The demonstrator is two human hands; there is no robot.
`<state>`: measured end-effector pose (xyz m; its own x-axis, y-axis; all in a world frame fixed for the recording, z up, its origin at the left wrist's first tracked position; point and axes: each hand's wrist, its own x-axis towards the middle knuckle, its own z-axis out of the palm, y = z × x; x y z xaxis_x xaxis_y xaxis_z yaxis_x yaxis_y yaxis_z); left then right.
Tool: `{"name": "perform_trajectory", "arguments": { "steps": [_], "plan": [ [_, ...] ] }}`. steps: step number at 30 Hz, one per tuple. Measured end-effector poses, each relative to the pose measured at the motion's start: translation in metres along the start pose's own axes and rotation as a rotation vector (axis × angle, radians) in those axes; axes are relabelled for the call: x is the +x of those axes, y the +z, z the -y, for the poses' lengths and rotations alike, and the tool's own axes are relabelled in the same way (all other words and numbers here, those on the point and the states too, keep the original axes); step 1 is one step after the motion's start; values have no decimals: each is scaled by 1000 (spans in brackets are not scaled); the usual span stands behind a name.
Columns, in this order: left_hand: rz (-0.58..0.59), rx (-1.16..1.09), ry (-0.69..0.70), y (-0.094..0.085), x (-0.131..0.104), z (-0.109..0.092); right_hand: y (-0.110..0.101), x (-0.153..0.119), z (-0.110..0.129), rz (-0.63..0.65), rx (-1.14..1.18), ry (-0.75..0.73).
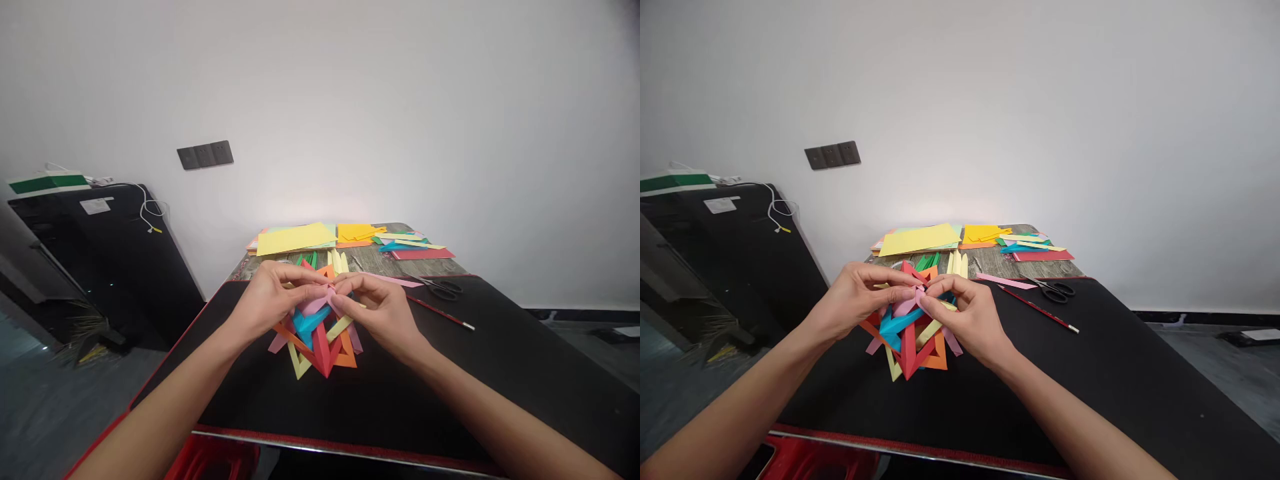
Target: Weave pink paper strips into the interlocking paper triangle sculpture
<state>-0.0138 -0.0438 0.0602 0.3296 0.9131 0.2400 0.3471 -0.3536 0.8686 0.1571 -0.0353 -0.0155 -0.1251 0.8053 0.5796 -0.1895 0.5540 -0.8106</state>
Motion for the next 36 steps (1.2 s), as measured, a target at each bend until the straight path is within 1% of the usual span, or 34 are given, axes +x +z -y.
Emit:
{"name": "perform_trajectory", "arguments": {
  "steps": [4, 7, 11, 15, 20, 23, 27, 32, 36],
  "plan": [
    [15, -27, 4, -1, -1, 3, 7, -3, -3, -96, 21, -29],
    [-5, -20, 0, 1, -2, 2, 9, -5, -5, -138, 20, -50],
    [-9, -22, -10, 2, -1, 1, 10, -5, -5, -136, 9, -79],
    [31, -23, -53, 1, 0, 0, 10, -5, -4, -149, -5, -90],
    [30, 33, -38, 4, -2, -4, 10, -5, -4, -168, -16, -86],
    [46, 14, -51, 3, 0, -3, 9, -5, -4, -154, -6, -96],
    [16, 11, -60, 1, 3, 0, 7, -4, -4, -108, 30, -83],
    [-5, 10, 0, 6, 0, -2, 0, -1, -5, -27, 68, -1],
    [-91, 61, 80, 13, -8, -1, -6, 2, -2, 43, 98, 77]
  ]
}}
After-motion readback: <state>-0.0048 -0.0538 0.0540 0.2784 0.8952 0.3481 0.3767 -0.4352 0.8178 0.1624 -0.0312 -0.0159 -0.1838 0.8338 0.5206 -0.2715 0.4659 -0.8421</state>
